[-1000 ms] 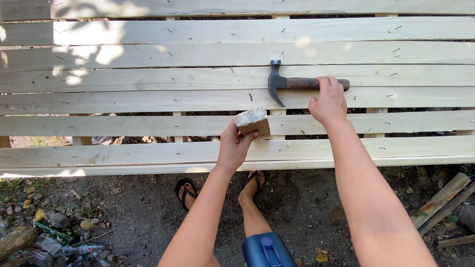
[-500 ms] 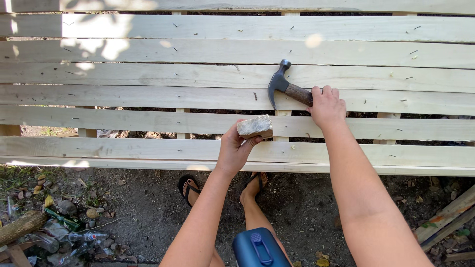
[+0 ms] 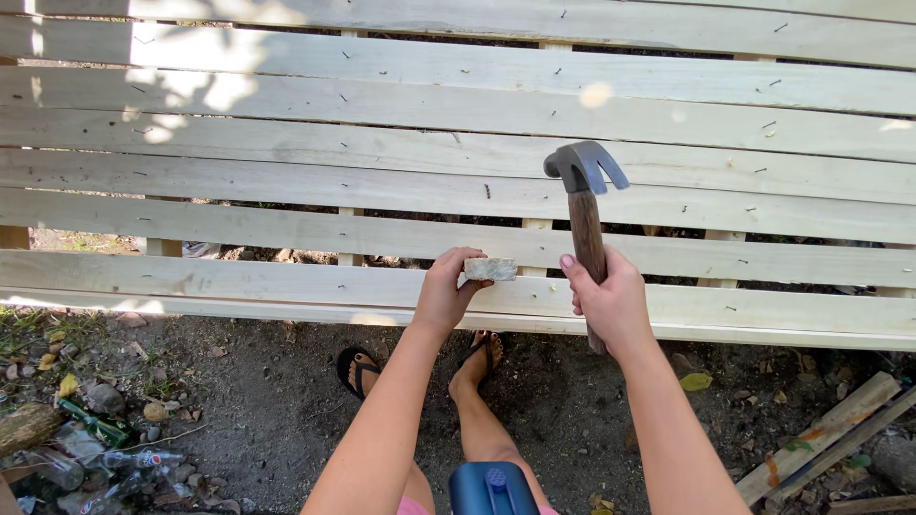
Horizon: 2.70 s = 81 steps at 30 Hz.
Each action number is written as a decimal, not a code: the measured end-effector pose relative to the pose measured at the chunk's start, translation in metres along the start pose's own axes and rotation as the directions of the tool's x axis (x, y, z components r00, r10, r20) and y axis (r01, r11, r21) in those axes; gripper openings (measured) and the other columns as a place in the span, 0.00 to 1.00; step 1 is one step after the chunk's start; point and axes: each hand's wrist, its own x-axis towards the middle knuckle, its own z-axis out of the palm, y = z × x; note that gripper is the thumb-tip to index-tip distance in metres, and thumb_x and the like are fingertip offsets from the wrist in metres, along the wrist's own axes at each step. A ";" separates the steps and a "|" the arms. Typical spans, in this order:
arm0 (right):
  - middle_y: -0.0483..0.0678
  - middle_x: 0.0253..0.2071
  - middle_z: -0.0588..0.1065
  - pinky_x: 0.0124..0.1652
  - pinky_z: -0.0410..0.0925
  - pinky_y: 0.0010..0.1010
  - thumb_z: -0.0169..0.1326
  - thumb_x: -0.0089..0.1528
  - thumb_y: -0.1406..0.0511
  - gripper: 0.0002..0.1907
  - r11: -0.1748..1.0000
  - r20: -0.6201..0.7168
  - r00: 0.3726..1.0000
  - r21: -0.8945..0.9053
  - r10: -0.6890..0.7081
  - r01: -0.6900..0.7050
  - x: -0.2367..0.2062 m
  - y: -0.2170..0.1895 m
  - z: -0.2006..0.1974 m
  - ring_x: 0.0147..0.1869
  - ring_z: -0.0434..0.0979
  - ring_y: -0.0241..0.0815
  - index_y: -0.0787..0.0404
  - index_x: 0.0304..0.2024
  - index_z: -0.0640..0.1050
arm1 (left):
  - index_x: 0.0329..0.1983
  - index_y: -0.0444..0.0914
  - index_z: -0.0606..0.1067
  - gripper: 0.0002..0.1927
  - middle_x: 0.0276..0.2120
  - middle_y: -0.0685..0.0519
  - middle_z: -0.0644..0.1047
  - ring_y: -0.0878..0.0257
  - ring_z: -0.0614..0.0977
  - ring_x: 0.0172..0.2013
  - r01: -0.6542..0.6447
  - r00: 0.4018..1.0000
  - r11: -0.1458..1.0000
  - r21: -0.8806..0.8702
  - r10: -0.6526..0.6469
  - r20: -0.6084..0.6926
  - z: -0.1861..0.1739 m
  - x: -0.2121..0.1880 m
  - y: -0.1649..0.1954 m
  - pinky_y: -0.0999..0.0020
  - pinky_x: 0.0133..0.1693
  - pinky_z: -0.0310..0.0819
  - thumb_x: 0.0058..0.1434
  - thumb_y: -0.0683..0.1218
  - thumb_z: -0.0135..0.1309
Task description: The person hammers nails into the slatted frame of a wooden bed outdoors, taking nails from a small cardboard box and driving them along the edge rails. They use a block of wood to press and align slats while hammering, working around the frame.
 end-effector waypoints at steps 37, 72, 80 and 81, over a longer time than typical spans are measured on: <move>0.44 0.23 0.69 0.19 0.64 0.27 0.51 0.68 0.59 0.13 0.978 0.048 0.995 0.184 0.092 -0.100 -0.047 0.026 0.044 0.19 0.67 0.33 0.64 0.36 0.69 | 0.46 0.37 0.75 0.15 0.41 0.53 0.80 0.60 0.84 0.40 -0.093 0.993 0.994 -0.060 0.088 -0.076 -0.062 0.045 0.054 0.68 0.38 0.79 0.57 0.38 0.64; 0.45 0.24 0.69 0.20 0.63 0.25 0.46 0.70 0.57 0.16 0.962 -0.083 0.996 0.272 -0.013 0.035 -0.073 0.032 0.008 0.19 0.67 0.32 0.65 0.44 0.71 | 0.46 0.37 0.72 0.18 0.44 0.48 0.78 0.46 0.79 0.45 -0.033 0.996 0.956 0.293 0.057 -0.073 -0.005 0.049 -0.001 0.56 0.42 0.76 0.54 0.36 0.63; 0.45 0.24 0.68 0.19 0.63 0.26 0.46 0.70 0.57 0.16 0.925 -0.105 0.988 0.374 0.117 -0.070 -0.093 0.074 0.000 0.19 0.66 0.33 0.65 0.45 0.70 | 0.45 0.35 0.73 0.13 0.41 0.51 0.77 0.59 0.81 0.42 -0.061 0.996 0.998 -0.035 0.059 -0.063 -0.041 0.026 0.040 0.67 0.43 0.78 0.59 0.34 0.61; 0.46 0.24 0.68 0.19 0.63 0.26 0.46 0.70 0.57 0.15 0.924 -0.105 0.987 0.376 0.120 -0.072 -0.094 0.077 0.000 0.18 0.66 0.33 0.65 0.44 0.70 | 0.45 0.35 0.74 0.13 0.41 0.51 0.77 0.60 0.81 0.42 -0.069 0.996 0.997 -0.040 0.067 -0.059 -0.045 0.026 0.043 0.68 0.43 0.78 0.59 0.34 0.62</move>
